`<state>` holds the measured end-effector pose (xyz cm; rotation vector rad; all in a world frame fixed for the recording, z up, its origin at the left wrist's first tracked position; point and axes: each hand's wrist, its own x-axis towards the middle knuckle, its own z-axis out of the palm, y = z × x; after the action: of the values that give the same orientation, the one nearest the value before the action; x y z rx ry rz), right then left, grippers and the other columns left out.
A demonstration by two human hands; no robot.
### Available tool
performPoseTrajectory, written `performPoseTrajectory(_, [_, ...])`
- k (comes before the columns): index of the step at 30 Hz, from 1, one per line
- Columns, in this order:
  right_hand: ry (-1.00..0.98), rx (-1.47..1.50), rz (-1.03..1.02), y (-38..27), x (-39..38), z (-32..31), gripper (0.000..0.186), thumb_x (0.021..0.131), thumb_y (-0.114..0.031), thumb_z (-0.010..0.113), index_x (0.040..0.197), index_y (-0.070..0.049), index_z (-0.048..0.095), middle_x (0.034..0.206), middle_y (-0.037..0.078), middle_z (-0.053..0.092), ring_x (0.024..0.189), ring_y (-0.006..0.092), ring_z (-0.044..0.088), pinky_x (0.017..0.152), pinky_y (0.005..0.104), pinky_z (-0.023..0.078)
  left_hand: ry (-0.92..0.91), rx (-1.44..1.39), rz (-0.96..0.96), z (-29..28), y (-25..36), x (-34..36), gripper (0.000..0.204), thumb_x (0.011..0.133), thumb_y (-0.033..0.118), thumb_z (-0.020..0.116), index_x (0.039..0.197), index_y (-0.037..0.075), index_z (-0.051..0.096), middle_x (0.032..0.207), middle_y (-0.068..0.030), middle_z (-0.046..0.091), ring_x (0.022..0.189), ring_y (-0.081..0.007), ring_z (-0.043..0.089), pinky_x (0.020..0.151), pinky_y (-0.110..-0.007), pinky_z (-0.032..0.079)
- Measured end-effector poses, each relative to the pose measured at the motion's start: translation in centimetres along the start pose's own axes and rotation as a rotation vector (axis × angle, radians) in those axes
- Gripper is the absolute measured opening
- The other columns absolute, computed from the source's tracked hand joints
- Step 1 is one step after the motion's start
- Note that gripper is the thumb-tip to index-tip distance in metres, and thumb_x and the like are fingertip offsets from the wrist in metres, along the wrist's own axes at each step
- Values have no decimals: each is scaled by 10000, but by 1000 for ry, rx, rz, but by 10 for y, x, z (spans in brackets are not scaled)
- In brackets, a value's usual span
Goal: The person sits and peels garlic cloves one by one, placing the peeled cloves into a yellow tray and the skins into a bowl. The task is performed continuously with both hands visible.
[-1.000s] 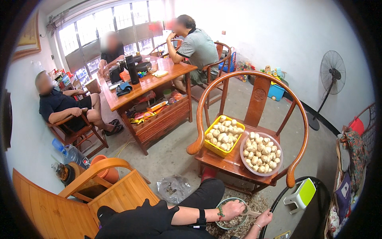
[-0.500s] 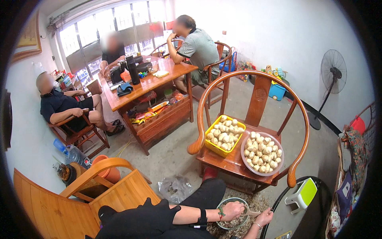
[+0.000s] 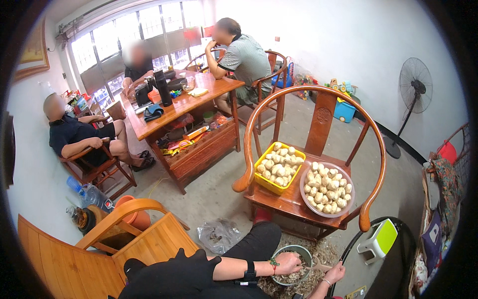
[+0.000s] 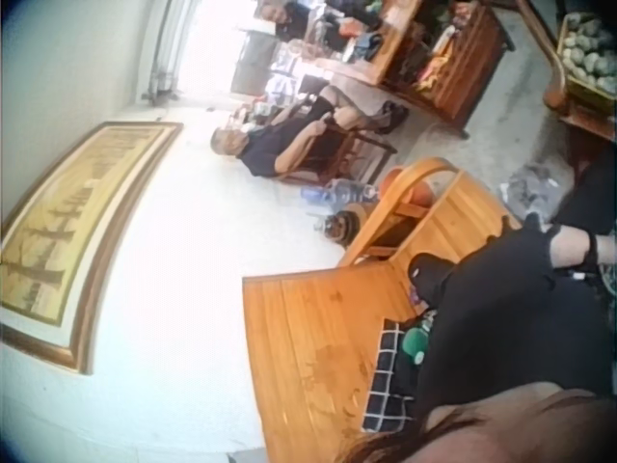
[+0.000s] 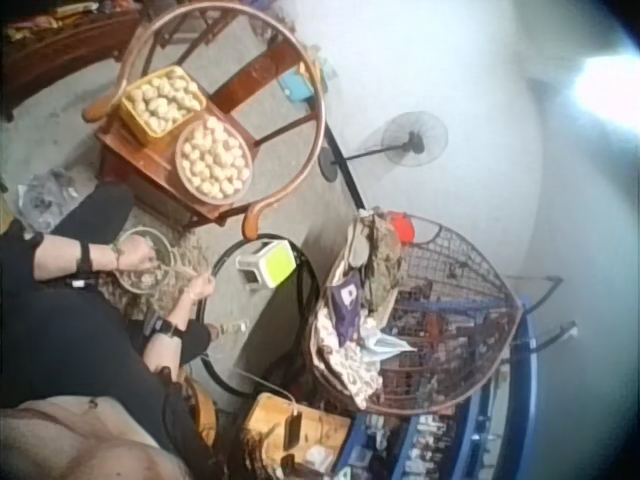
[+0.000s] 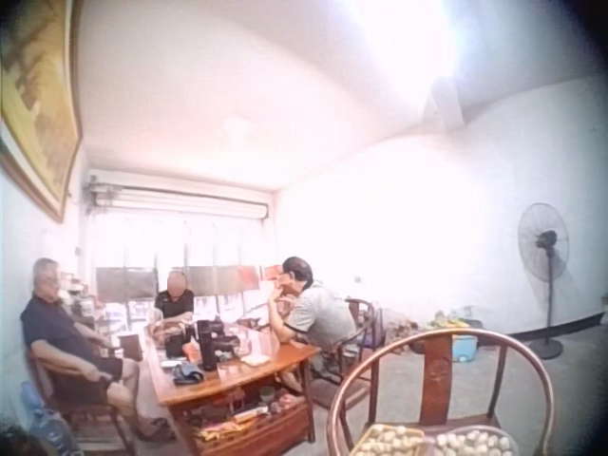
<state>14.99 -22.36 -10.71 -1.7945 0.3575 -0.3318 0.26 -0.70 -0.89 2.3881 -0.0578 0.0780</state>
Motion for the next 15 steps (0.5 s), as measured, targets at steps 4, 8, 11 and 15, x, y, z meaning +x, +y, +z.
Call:
performPoseTrajectory(4, [57, 158, -3, 42, 21, -6, 276, 857, -256, 561, 669, -64, 497, 544, 3, 444, 399, 107, 370, 354, 286, 281, 25, -6, 81, 1, 5, 5, 236, 682, 270, 670, 813, 74, 660, 782, -145, 586, 772, -333, 579, 686, -433, 469])
performPoseTrajectory(8, [-27, 226, 333, -44, -30, -1, 148, 824, -173, 601, 749, -57, 547, 635, -20, 489, 539, 98, 430, 474, 268, 380, -5, -73, -2, -22, 13, 3, 236, 683, 258, 678, 849, 91, 667, 850, -134, 634, 816, -317, 602, 739, -386, 493])
performPoseTrajectory(11, [-1, 242, 290, -82, -46, -3, 194, 820, -209, 615, 689, -82, 548, 547, -44, 429, 480, 63, 373, 430, 245, 286, 137, -182, 51, -16, 10, 3, 179, 712, 237, 695, 782, 73, 678, 735, -129, 628, 736, -292, 607, 677, -364, 489])
performPoseTrajectory(15, [2, 178, 278, -61, -35, -17, 272, 806, -261, 631, 722, -11, 566, 610, 14, 522, 585, 104, 468, 545, 283, 392, 166, -137, 125, -19, 29, 9, 146, 738, 168, 694, 806, 40, 686, 695, -138, 606, 607, -245, 583, 575, -311, 453])
